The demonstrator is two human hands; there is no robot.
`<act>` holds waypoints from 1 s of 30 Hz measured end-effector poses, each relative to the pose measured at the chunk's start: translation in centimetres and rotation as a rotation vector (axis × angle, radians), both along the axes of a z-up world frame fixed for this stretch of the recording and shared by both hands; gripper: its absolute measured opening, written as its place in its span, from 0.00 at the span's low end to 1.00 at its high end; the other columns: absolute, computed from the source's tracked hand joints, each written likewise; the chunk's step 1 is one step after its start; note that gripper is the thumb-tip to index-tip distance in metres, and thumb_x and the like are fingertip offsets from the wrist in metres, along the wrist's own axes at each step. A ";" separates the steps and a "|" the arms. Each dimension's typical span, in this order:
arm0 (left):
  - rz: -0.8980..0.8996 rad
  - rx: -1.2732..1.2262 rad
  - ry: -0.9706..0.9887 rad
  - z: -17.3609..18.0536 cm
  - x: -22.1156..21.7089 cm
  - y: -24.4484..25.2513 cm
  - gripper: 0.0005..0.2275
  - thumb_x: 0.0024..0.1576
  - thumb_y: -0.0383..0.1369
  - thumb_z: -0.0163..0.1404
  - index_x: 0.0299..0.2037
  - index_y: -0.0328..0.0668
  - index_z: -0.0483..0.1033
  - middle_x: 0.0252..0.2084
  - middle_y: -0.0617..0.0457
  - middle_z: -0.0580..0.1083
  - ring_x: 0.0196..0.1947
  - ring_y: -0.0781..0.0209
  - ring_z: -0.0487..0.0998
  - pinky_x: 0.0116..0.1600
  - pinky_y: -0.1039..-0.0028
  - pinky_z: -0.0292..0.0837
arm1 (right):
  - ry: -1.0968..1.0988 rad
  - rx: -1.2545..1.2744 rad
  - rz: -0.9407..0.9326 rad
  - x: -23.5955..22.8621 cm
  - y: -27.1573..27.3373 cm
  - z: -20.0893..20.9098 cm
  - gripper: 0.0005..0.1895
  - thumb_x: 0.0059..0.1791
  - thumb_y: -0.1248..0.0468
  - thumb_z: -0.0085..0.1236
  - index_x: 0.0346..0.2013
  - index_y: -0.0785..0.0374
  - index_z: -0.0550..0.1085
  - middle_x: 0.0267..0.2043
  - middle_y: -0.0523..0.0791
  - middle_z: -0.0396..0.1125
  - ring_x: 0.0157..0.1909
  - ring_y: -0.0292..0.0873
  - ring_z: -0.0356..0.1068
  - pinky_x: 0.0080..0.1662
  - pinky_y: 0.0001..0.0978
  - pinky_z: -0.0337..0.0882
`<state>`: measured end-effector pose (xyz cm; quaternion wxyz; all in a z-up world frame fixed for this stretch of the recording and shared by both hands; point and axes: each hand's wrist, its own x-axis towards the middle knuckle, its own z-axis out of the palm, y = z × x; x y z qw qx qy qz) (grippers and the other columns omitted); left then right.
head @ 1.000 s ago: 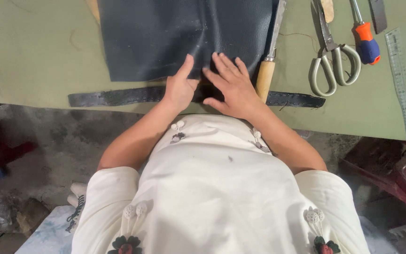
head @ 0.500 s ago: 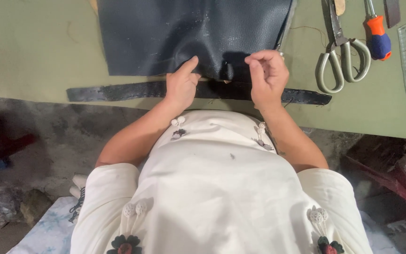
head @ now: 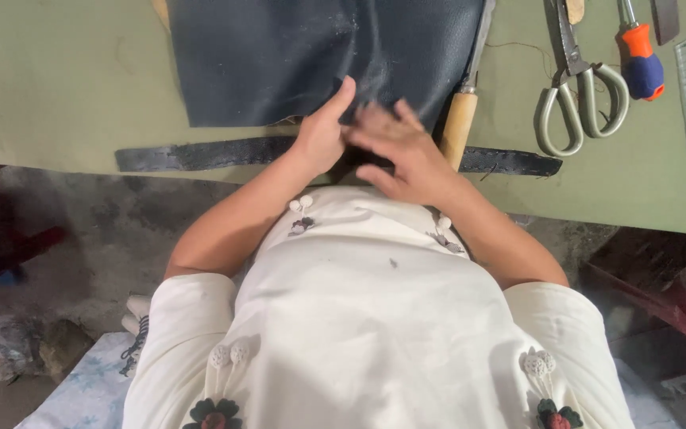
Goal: Thinning the edges of a leather piece using a manual skiving knife on a workshop table.
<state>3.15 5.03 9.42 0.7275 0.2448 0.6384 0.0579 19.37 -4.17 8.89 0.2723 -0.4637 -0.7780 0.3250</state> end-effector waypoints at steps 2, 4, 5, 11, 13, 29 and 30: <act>0.230 0.023 -0.211 -0.7 0.2 -0.2 0.27 0.50 0.54 0.50 0.40 0.31 0.77 0.39 0.48 0.73 0.40 0.58 0.72 0.52 0.73 0.68 | 0.248 -0.061 0.020 0.4 -1.3 -0.2 0.19 0.56 0.52 0.50 0.50 0.63 0.76 0.51 0.53 0.70 0.56 0.54 0.69 0.64 0.55 0.59; 0.463 0.041 -0.421 -1.6 0.2 -0.5 0.29 0.53 0.46 0.51 0.53 0.19 0.76 0.55 0.39 0.78 0.54 0.50 0.80 0.65 0.67 0.74 | 0.497 -0.126 0.041 0.5 -1.3 0.3 0.12 0.55 0.58 0.56 0.39 0.65 0.80 0.33 0.46 0.77 0.37 0.46 0.79 0.55 0.40 0.79; 0.483 -0.009 -0.425 -2.2 0.2 -0.5 0.28 0.52 0.45 0.53 0.54 0.24 0.76 0.54 0.41 0.78 0.50 0.50 0.81 0.58 0.66 0.76 | 0.427 -0.029 -0.106 0.5 -0.5 1.0 0.09 0.56 0.65 0.54 0.39 0.68 0.78 0.35 0.48 0.75 0.37 0.47 0.76 0.50 0.39 0.77; 0.412 0.135 -0.997 -6.9 -0.9 -1.4 0.24 0.66 0.43 0.45 0.62 0.26 0.71 0.63 0.38 0.72 0.66 0.49 0.71 0.74 0.60 0.62 | -0.274 -0.028 -0.186 0.7 0.3 -1.3 0.30 0.56 0.47 0.58 0.68 0.58 0.66 0.72 0.58 0.57 0.76 0.62 0.52 0.69 0.70 0.50; 0.311 0.116 -1.007 -5.9 -0.8 -1.3 0.28 0.66 0.51 0.40 0.60 0.28 0.73 0.62 0.37 0.73 0.66 0.46 0.72 0.73 0.58 0.63 | -0.174 -0.003 -0.046 -0.2 0.3 -0.4 0.23 0.55 0.47 0.57 0.61 0.53 0.73 0.67 0.57 0.66 0.73 0.60 0.60 0.68 0.72 0.52; 0.375 0.238 -1.064 -9.0 -1.1 -1.6 0.35 0.63 0.60 0.33 0.61 0.31 0.70 0.64 0.39 0.69 0.69 0.48 0.66 0.74 0.60 0.58 | 0.244 -0.061 0.087 -1.1 6.1 -0.8 0.15 0.60 0.56 0.45 0.50 0.61 0.75 0.55 0.49 0.68 0.58 0.52 0.62 0.63 0.54 0.56; 0.342 0.112 -1.117 -10.0 -1.3 -1.8 0.42 0.60 0.65 0.33 0.66 0.29 0.65 0.68 0.42 0.65 0.72 0.50 0.60 0.77 0.61 0.51 | 0.462 -0.062 0.046 -1.0 6.1 -0.3 0.13 0.59 0.63 0.51 0.35 0.64 0.79 0.37 0.46 0.76 0.39 0.44 0.76 0.54 0.42 0.71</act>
